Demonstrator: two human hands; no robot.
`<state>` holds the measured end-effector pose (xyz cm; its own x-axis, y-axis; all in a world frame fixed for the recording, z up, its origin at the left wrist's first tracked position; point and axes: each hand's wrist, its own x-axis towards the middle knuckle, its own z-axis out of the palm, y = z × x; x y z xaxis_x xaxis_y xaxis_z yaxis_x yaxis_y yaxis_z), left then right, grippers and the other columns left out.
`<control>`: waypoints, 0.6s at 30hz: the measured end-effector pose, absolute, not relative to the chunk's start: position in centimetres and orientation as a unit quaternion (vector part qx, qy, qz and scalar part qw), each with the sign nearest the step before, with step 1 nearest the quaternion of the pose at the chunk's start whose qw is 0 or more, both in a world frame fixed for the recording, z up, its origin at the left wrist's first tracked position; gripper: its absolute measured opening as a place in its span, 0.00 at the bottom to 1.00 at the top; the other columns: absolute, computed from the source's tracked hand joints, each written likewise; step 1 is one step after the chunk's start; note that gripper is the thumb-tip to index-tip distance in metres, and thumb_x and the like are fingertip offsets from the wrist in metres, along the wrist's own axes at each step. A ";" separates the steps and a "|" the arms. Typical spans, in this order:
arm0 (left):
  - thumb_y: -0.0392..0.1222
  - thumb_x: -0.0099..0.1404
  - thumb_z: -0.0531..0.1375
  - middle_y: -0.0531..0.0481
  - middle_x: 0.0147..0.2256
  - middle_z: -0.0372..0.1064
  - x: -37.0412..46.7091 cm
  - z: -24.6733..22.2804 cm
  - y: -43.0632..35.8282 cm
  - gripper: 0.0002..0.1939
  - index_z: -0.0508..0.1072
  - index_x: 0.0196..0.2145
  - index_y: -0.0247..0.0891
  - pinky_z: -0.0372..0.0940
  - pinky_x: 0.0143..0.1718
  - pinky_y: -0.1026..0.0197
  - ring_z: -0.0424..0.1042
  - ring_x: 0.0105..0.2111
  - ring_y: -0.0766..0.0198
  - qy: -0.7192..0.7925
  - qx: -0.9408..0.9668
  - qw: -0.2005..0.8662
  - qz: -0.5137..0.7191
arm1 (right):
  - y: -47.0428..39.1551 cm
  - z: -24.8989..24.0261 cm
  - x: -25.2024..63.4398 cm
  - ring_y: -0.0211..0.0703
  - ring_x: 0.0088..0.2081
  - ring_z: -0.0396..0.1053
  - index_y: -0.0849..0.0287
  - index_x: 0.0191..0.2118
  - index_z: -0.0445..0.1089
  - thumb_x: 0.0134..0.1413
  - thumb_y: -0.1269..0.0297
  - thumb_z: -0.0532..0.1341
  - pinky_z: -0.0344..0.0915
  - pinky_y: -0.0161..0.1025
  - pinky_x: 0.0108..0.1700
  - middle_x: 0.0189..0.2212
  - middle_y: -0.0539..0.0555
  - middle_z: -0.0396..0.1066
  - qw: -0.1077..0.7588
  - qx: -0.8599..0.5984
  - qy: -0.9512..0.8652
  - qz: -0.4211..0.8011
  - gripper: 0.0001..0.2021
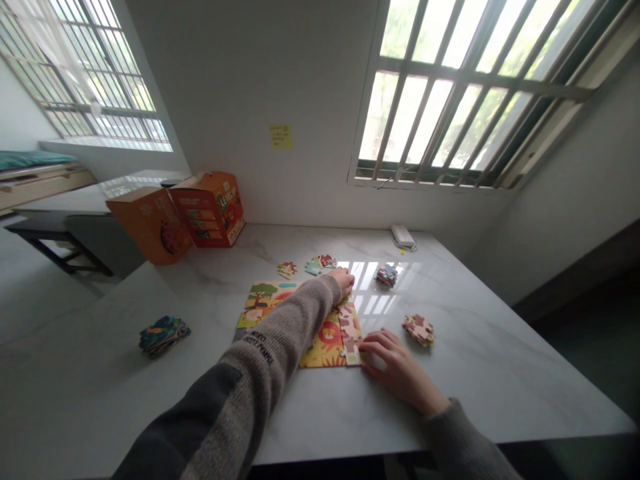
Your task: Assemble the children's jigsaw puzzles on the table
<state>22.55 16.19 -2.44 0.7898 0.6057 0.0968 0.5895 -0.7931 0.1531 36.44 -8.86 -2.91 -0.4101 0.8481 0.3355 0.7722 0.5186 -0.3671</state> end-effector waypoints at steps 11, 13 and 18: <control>0.44 0.65 0.57 0.42 0.45 0.69 22.4 -2.5 15.9 0.11 0.76 0.43 0.41 0.64 0.53 0.52 0.67 0.49 0.51 0.334 0.937 0.071 0.077 | -9.0 -2.6 36.1 0.50 0.49 0.69 0.49 0.51 0.70 0.61 0.65 0.62 0.62 0.59 0.61 0.46 0.56 0.73 0.246 -0.490 -0.833 0.076 0.13; 0.45 0.66 0.57 0.42 0.46 0.70 22.2 -2.6 16.2 0.14 0.75 0.47 0.41 0.64 0.54 0.52 0.68 0.50 0.51 0.339 0.934 0.078 0.082 | -9.1 -2.6 36.1 0.51 0.49 0.69 0.49 0.51 0.70 0.60 0.65 0.62 0.61 0.59 0.61 0.46 0.56 0.73 0.248 -0.493 -0.830 0.075 0.14; 0.40 0.66 0.55 0.44 0.44 0.74 19.6 -2.2 17.9 0.15 0.74 0.49 0.38 0.63 0.54 0.56 0.70 0.48 0.56 0.347 0.928 0.098 0.097 | -9.3 -2.3 36.0 0.53 0.52 0.68 0.50 0.56 0.67 0.60 0.63 0.62 0.61 0.58 0.63 0.49 0.57 0.72 0.245 -0.510 -0.820 0.083 0.19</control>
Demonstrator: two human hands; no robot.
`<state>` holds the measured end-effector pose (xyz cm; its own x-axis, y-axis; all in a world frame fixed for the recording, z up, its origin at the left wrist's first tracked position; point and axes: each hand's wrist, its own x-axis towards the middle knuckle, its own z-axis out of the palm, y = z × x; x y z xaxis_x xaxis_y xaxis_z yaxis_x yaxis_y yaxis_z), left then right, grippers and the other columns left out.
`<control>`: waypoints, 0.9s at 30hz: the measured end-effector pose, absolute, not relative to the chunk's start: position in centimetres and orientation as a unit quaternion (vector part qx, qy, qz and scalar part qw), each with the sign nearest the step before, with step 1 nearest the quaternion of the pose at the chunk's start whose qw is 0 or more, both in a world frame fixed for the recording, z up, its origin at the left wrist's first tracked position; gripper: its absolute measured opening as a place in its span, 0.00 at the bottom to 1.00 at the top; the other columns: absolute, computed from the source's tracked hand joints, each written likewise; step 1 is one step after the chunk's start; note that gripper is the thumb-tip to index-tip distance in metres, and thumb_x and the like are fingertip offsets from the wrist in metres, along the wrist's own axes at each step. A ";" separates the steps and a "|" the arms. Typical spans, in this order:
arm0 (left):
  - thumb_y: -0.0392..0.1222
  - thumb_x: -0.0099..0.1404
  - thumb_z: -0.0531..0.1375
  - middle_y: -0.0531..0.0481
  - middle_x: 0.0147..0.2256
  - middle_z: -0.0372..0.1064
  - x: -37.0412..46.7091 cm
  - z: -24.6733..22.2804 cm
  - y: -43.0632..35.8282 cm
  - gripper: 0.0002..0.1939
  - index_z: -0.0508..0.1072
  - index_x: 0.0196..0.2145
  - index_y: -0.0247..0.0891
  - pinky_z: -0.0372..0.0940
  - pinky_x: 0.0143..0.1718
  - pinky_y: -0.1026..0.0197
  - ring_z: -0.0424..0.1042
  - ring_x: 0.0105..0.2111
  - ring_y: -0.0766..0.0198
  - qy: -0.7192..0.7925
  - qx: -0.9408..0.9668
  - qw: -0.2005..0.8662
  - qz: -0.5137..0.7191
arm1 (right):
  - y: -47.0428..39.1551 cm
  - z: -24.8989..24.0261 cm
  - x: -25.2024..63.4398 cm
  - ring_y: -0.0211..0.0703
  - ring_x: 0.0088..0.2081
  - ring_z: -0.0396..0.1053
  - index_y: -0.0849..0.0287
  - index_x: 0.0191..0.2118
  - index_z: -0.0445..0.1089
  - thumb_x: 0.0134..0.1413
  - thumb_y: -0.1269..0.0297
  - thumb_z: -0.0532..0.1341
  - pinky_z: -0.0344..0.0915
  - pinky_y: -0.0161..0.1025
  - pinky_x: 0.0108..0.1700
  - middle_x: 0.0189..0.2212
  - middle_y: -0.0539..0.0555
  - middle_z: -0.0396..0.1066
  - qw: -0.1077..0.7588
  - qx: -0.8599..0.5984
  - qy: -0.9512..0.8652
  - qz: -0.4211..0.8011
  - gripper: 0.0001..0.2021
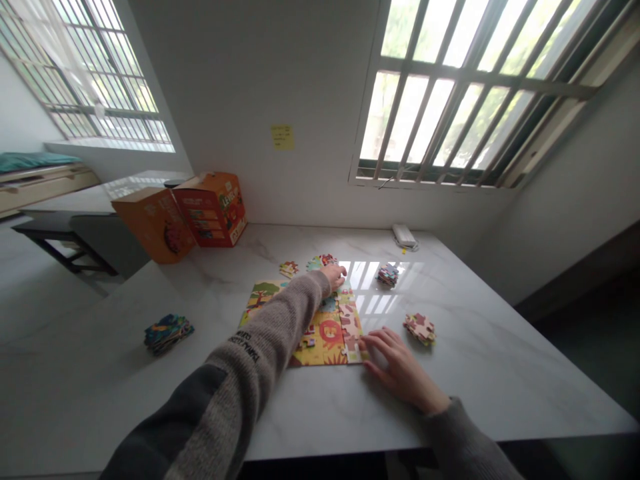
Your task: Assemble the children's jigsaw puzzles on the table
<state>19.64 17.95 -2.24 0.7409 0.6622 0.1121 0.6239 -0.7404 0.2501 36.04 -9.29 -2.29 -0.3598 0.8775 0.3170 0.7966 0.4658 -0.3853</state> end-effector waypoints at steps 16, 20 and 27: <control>0.42 0.56 0.65 0.49 0.41 0.74 14.6 -1.2 17.6 0.14 0.78 0.41 0.41 0.65 0.48 0.64 0.71 0.45 0.59 0.330 0.930 0.136 0.089 | -9.6 -2.1 35.9 0.54 0.56 0.65 0.48 0.59 0.65 0.59 0.61 0.62 0.56 0.60 0.65 0.54 0.58 0.68 0.217 -0.516 -0.823 0.097 0.22; 0.42 0.62 0.60 0.48 0.42 0.75 13.3 -1.0 17.5 0.12 0.78 0.42 0.39 0.65 0.48 0.64 0.72 0.44 0.61 0.360 0.916 0.131 0.119 | -9.4 -2.2 36.1 0.54 0.58 0.64 0.51 0.63 0.59 0.63 0.60 0.59 0.62 0.54 0.62 0.57 0.60 0.65 0.252 -0.535 -0.798 0.118 0.24; 0.37 0.64 0.56 0.47 0.37 0.76 6.6 -0.7 18.4 0.12 0.79 0.37 0.37 0.66 0.45 0.63 0.72 0.37 0.62 0.464 0.864 0.104 0.166 | -7.4 -2.6 36.0 0.51 0.54 0.68 0.51 0.60 0.63 0.65 0.60 0.55 0.68 0.48 0.56 0.54 0.59 0.67 0.307 -0.544 -0.770 0.131 0.19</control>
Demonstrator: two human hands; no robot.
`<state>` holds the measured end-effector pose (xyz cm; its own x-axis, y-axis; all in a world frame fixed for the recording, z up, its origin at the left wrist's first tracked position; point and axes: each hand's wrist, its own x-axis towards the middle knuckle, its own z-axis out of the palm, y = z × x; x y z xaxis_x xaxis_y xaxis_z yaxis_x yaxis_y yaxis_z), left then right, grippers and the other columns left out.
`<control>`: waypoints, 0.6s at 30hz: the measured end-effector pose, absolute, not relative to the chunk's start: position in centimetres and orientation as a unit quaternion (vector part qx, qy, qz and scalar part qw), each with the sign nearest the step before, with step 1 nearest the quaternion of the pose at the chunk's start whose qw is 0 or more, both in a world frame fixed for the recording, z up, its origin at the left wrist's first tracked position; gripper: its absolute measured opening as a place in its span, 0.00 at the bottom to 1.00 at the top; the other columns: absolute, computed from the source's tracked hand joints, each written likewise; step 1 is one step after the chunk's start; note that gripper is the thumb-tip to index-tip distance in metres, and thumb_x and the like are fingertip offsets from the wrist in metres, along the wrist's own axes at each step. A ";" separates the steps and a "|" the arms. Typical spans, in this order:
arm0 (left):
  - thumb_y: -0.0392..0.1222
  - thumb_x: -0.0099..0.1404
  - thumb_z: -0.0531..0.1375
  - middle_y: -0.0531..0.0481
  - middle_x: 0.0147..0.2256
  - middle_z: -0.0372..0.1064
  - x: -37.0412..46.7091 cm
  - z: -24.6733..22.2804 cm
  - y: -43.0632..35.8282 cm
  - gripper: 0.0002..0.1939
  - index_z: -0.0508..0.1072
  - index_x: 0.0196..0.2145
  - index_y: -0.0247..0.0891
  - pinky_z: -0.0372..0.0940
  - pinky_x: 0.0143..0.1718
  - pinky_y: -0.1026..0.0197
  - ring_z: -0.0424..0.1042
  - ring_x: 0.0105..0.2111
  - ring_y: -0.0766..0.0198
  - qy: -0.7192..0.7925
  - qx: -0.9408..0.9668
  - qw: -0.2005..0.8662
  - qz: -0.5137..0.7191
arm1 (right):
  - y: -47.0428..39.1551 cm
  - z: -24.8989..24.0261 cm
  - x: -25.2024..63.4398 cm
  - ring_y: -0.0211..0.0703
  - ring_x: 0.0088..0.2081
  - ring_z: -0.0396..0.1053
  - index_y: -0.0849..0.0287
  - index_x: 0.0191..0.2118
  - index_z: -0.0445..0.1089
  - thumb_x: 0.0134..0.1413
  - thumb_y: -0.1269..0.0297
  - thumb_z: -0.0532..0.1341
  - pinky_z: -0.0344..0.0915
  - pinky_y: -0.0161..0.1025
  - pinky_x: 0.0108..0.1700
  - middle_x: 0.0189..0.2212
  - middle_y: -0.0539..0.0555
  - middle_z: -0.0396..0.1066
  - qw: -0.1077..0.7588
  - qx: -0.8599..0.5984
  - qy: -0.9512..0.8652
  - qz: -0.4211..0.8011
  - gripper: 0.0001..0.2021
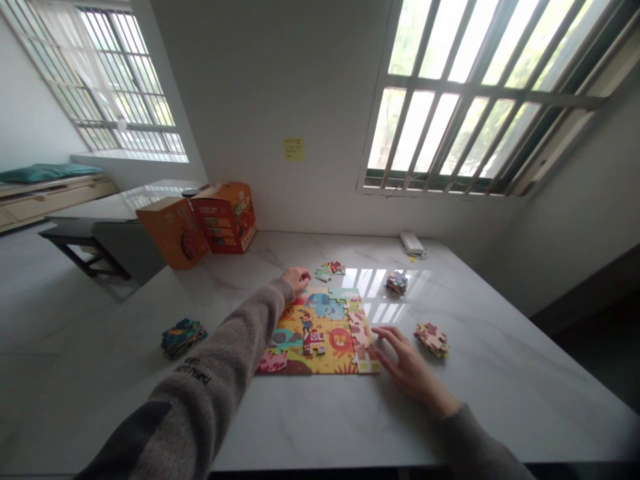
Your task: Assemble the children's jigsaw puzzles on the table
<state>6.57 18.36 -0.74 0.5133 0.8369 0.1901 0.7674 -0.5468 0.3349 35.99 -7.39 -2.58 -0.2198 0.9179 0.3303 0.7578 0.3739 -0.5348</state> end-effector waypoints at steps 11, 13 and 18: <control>0.38 0.61 0.59 0.49 0.32 0.75 -0.7 1.1 12.6 0.07 0.78 0.34 0.37 0.65 0.37 0.63 0.70 0.29 0.64 0.510 0.810 0.148 0.250 | -2.7 -2.2 33.9 0.50 0.48 0.70 0.54 0.53 0.69 0.67 0.61 0.54 0.69 0.48 0.50 0.47 0.59 0.70 0.286 -0.535 -0.790 0.093 0.14; 0.39 0.61 0.59 0.49 0.31 0.75 -1.4 0.8 10.9 0.07 0.78 0.33 0.37 0.65 0.36 0.62 0.70 0.29 0.63 0.501 0.805 0.159 0.276 | -2.5 -2.3 33.8 0.50 0.46 0.69 0.54 0.47 0.72 0.67 0.61 0.54 0.68 0.48 0.49 0.45 0.58 0.70 0.256 -0.535 -0.801 0.081 0.11; 0.39 0.60 0.60 0.48 0.30 0.75 -2.4 0.0 8.1 0.07 0.77 0.32 0.37 0.65 0.36 0.61 0.70 0.29 0.62 0.493 0.780 0.180 0.342 | -2.7 -2.6 34.0 0.49 0.46 0.68 0.52 0.44 0.73 0.66 0.63 0.55 0.67 0.48 0.50 0.45 0.57 0.70 0.225 -0.533 -0.814 0.057 0.09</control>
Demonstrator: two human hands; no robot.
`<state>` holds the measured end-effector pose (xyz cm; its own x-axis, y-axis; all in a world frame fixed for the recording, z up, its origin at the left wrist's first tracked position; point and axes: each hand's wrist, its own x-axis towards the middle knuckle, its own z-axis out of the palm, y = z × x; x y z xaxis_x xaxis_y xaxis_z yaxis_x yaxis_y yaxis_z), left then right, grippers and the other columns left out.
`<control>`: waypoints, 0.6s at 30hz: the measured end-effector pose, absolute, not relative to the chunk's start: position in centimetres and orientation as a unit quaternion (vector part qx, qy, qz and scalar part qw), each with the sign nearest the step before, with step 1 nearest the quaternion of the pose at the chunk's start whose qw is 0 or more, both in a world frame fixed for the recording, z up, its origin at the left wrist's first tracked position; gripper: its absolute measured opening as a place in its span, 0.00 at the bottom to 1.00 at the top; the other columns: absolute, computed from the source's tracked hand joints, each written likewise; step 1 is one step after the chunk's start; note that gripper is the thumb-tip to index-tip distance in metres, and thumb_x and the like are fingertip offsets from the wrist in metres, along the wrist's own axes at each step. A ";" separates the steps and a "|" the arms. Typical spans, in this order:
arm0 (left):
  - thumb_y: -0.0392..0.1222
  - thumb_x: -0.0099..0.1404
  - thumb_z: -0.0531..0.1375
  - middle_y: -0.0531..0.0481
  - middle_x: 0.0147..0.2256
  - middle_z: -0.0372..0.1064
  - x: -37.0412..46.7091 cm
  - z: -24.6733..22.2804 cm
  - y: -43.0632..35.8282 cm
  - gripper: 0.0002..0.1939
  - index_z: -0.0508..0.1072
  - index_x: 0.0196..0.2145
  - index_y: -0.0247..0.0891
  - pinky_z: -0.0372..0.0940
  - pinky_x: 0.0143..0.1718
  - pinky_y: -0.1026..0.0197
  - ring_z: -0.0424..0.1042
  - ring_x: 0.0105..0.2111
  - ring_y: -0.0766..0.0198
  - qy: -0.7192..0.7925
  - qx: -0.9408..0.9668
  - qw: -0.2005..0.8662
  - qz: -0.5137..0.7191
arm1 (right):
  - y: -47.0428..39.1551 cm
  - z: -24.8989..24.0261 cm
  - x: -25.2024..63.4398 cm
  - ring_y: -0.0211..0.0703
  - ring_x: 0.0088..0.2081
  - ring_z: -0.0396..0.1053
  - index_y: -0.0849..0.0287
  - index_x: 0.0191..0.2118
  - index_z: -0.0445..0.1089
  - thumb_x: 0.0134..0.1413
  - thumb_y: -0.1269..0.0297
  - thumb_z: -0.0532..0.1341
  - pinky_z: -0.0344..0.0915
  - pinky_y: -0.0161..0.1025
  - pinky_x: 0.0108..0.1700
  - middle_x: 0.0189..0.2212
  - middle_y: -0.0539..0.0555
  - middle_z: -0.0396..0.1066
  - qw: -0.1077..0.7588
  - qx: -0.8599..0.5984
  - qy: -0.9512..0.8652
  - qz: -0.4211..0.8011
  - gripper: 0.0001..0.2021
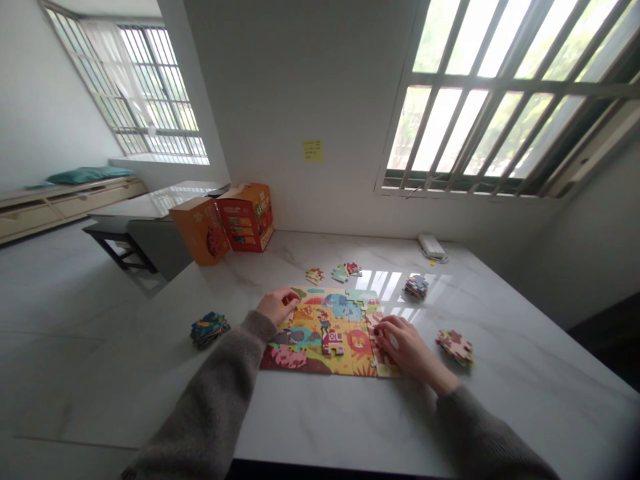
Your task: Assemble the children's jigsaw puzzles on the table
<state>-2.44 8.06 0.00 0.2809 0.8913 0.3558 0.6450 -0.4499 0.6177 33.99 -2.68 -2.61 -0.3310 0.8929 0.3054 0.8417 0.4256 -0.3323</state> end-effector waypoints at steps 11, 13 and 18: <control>0.39 0.60 0.60 0.50 0.25 0.73 -3.0 -0.9 7.3 0.07 0.79 0.31 0.38 0.61 0.31 0.62 0.68 0.25 0.63 0.500 0.728 0.203 0.423 | 5.5 -1.0 28.4 0.53 0.48 0.65 0.56 0.49 0.72 0.63 0.64 0.59 0.63 0.50 0.50 0.45 0.59 0.72 0.233 -0.467 -0.853 0.031 0.11; 0.38 0.59 0.61 0.51 0.23 0.72 -3.0 -1.2 7.5 0.06 0.79 0.30 0.38 0.60 0.29 0.62 0.66 0.24 0.63 0.495 0.715 0.222 0.440 | 8.6 -0.5 26.0 0.51 0.48 0.66 0.57 0.47 0.73 0.63 0.65 0.59 0.62 0.47 0.51 0.44 0.58 0.73 0.211 -0.477 -0.853 0.031 0.10; 0.37 0.59 0.61 0.52 0.23 0.71 -3.1 -1.6 7.6 0.05 0.78 0.30 0.38 0.59 0.28 0.63 0.65 0.23 0.65 0.487 0.714 0.225 0.450 | 14.5 0.1 21.3 0.51 0.51 0.65 0.56 0.50 0.72 0.64 0.62 0.57 0.57 0.46 0.54 0.48 0.59 0.71 0.161 -0.524 -0.837 -0.001 0.12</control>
